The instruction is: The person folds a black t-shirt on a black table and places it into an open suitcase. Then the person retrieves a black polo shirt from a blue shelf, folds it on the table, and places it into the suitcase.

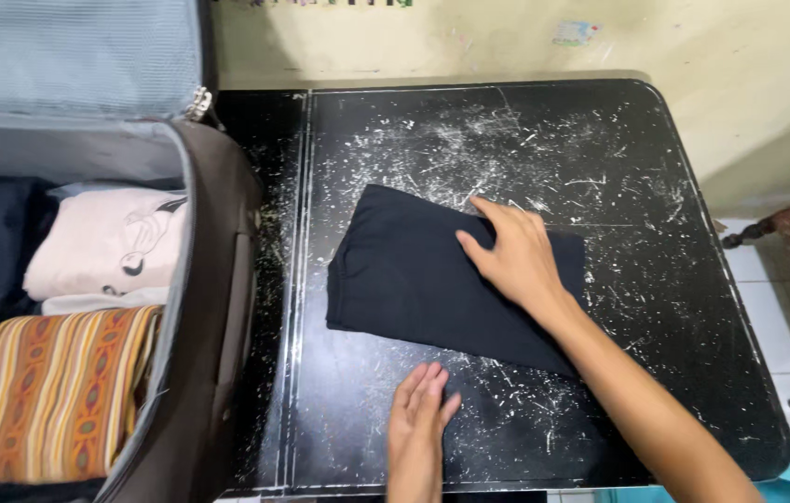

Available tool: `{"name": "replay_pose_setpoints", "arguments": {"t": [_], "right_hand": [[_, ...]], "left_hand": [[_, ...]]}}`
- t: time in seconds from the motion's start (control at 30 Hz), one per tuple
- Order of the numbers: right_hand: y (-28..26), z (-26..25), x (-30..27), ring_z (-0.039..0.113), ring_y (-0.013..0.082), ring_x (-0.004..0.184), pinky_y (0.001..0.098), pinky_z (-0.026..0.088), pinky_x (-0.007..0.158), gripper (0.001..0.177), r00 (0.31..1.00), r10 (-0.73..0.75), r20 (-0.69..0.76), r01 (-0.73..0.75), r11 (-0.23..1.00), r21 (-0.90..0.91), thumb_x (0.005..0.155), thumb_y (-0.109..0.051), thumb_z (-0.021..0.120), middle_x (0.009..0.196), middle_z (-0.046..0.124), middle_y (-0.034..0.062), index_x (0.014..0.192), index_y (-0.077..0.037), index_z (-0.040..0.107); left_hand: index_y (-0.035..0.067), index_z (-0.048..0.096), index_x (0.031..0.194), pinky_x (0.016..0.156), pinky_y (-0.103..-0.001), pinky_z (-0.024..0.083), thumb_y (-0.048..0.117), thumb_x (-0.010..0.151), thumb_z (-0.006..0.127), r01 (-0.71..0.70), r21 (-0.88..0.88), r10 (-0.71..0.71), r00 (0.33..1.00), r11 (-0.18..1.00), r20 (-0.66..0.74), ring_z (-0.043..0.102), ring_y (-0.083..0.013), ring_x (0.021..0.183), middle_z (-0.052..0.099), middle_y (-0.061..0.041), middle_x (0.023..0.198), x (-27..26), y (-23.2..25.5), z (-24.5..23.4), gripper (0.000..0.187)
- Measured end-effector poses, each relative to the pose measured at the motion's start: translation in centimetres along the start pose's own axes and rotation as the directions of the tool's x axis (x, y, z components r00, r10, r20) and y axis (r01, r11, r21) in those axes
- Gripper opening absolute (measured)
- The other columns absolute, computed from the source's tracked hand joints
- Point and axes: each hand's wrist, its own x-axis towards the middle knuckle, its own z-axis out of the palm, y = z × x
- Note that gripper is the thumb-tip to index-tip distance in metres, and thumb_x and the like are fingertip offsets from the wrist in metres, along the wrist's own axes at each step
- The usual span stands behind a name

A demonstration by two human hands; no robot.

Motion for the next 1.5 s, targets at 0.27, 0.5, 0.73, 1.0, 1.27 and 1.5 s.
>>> {"name": "replay_pose_setpoints", "arguments": {"t": [0.27,0.5,0.73,1.0,1.27,1.5], "right_hand": [[1.8,2.5,4.7,0.069,0.0278,0.091,0.0400,0.053,0.080,0.052,0.911,0.266,0.314,-0.280,0.960,0.000,0.074,-0.048,0.087,0.096,0.071,0.0128,0.102,-0.006,0.072],[3.1,-0.7,5.4,0.075,0.0189,0.083,0.0315,0.060,0.074,0.044,0.565,0.322,0.760,-0.605,0.788,0.115,0.077,-0.038,0.083,0.095,0.082,0.0124,0.102,-0.002,0.081],[1.3,-4.6,2.0,0.075,0.0133,0.091,0.0295,0.061,0.080,0.047,0.465,0.253,0.848,-0.811,0.505,0.294,0.086,-0.030,0.074,0.111,0.079,0.0105,0.122,0.000,0.071],[-0.5,-10.5,-1.7,0.074,0.0143,0.099,0.0298,0.058,0.090,0.044,0.636,0.190,0.748,-0.771,0.173,0.612,0.088,-0.019,0.071,0.115,0.076,0.0105,0.126,0.002,0.065],[-3.8,-15.0,3.4,0.070,0.0156,0.111,0.0296,0.054,0.103,0.039,0.898,0.189,0.397,-0.433,0.219,0.875,0.092,-0.020,0.074,0.120,0.072,0.0082,0.125,-0.002,0.062],[-5.1,-12.9,1.2,0.059,0.0211,0.132,0.0381,0.039,0.119,0.062,0.963,0.122,0.241,-0.270,0.385,0.883,0.089,-0.024,0.075,0.140,0.065,0.0121,0.142,0.002,0.055]], "left_hand": [[-0.014,0.043,0.141,0.121,-0.039,0.037,0.031,0.094,0.070,0.174,-0.258,-0.167,0.985,0.950,0.049,0.052,-0.0311,0.140,0.058,-0.023,0.138,3.1,2.5,2.3,0.071],[0.006,0.058,0.131,0.111,-0.035,0.037,0.024,0.086,0.072,0.174,-0.151,-0.158,0.981,0.973,0.112,0.057,-0.0168,0.124,0.066,-0.007,0.131,1.9,3.7,4.8,0.050],[0.004,0.053,0.127,0.107,-0.036,0.044,0.013,0.087,0.076,0.226,-0.220,-0.235,0.972,0.949,-0.013,0.061,-0.0194,0.120,0.065,-0.010,0.128,0.3,3.4,4.7,0.047],[0.002,0.057,0.133,0.105,-0.039,0.051,0.022,0.080,0.075,0.234,-0.042,-0.215,0.941,0.971,0.263,0.069,-0.0233,0.117,0.072,-0.013,0.127,-1.7,12.0,3.8,0.060],[-0.002,0.047,0.132,0.115,-0.028,0.039,0.032,0.094,0.077,-0.351,0.139,0.239,0.830,0.926,0.503,0.058,-0.0149,0.134,0.066,-0.011,0.137,8.0,23.1,10.5,0.060],[0.002,0.067,0.132,0.109,-0.034,0.049,0.037,0.095,0.069,-0.666,0.345,0.427,0.713,0.662,0.557,0.066,-0.0195,0.120,0.073,-0.012,0.127,6.9,20.0,6.1,0.051]]}}
